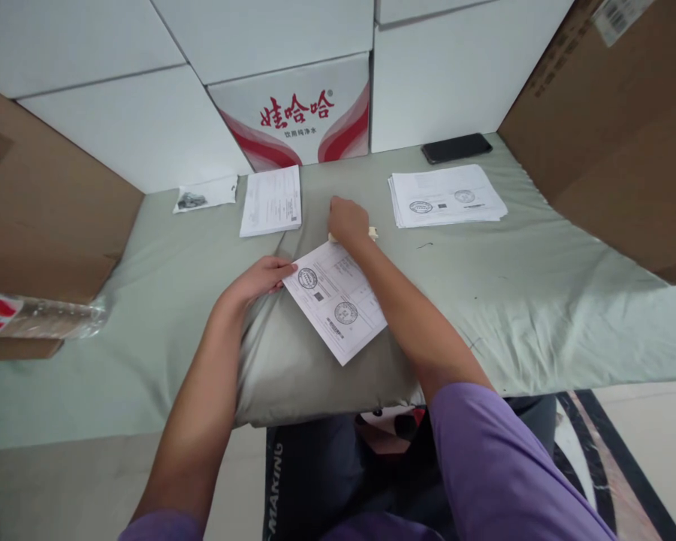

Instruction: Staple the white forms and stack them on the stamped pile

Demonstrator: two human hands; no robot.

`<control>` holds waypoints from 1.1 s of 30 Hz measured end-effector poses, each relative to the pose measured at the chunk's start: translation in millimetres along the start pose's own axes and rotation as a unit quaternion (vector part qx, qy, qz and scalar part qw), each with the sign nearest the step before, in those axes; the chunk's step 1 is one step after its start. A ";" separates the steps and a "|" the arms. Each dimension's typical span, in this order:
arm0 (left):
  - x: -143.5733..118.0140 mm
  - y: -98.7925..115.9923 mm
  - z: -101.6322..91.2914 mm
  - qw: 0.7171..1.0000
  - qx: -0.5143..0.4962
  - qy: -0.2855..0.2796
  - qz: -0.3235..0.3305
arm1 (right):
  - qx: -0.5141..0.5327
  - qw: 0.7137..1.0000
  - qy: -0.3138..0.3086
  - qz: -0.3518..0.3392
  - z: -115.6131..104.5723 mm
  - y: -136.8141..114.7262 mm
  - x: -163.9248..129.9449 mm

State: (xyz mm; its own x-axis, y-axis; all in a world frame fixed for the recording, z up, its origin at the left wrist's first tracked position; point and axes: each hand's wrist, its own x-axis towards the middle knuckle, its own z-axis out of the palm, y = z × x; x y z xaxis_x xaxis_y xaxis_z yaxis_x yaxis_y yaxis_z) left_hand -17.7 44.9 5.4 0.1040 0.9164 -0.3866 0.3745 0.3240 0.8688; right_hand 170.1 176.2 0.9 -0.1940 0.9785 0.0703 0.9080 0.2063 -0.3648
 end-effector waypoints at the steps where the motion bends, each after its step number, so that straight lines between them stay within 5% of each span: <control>1: -0.1 -0.3 0.8 1.000 0.007 0.006 -0.001 | 0.012 1.000 -0.001 0.003 0.3 0.6 0.7; 9: -0.5 -4.9 1.5 0.999 0.038 0.021 0.018 | 0.102 0.995 0.002 -0.007 -0.4 8.6 6.6; 19: -3.7 -10.1 -10.2 0.998 0.053 0.027 0.012 | 0.140 0.981 0.127 -0.049 -4.5 9.5 8.2; 26: -15.8 -2.5 -21.9 0.999 0.039 0.023 0.018 | 0.218 0.961 0.141 -0.094 -16.3 13.6 7.7; 29: -32.3 2.8 -38.4 0.998 0.020 0.037 0.040 | 0.275 0.946 0.088 -0.150 -35.6 8.6 3.0; 33: -46.4 -0.7 -62.6 0.986 -0.025 0.136 0.093 | 0.390 0.894 -0.152 -0.160 -67.1 -6.3 -12.1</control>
State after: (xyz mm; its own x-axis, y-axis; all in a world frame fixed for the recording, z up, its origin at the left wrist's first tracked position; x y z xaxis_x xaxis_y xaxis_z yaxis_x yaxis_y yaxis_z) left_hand -80.4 16.9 42.1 -0.0868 0.9879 -0.1284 0.3263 0.1499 0.9333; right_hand 191.6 163.5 64.7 -0.5977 0.7983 0.0742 0.2762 0.2919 -0.9157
